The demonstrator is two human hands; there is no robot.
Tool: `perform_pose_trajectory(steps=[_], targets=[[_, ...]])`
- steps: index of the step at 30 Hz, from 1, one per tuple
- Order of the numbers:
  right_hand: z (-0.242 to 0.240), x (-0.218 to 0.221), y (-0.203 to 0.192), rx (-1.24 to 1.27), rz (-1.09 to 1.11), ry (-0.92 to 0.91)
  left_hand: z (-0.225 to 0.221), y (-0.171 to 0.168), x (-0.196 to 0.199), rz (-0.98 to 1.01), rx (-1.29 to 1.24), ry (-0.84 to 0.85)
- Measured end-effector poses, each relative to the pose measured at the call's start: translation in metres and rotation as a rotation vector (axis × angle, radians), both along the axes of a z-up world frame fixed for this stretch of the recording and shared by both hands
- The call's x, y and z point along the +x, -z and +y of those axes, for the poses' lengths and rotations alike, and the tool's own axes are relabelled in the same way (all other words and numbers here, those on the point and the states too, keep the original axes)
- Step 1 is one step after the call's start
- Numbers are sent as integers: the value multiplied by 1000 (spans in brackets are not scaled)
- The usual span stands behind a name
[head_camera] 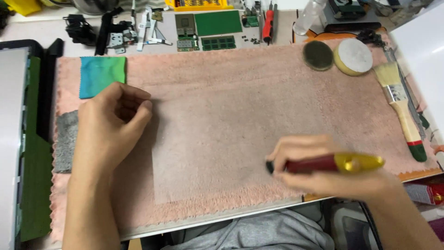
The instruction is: Cleaning a transparent film layer using a brush and a specialized cleaning tool on a repair bench.
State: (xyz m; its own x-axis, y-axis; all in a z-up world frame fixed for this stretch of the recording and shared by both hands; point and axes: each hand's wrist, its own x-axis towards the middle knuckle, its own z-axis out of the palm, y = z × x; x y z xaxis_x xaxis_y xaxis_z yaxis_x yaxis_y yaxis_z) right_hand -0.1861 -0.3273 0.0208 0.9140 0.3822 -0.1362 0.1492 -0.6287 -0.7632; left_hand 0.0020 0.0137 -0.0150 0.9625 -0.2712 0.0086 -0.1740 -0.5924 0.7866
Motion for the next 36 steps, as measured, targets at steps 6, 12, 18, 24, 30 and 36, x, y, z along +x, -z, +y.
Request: perform_pose_trajectory(steps=[6, 12, 18, 24, 30, 36], targets=[[1, -6, 1, -11, -53, 158, -2, -3, -1, 4, 50, -15], [-35, -18, 0, -59, 94, 210, 0, -1, -2, 6, 77, -22], [-37, -27, -4, -2, 16, 150, 2, 6, -2, -10, 48, -6], [-65, -29, 12, -239, -74, 212, 12, 40, 9, -6, -82, 23], [-71, -43, -19, -194, -32, 230, 19, 69, 19, -18, -206, 54], [-77, -48, -34, -225, -335, 677, 11, 27, 9, -6, -169, -2]])
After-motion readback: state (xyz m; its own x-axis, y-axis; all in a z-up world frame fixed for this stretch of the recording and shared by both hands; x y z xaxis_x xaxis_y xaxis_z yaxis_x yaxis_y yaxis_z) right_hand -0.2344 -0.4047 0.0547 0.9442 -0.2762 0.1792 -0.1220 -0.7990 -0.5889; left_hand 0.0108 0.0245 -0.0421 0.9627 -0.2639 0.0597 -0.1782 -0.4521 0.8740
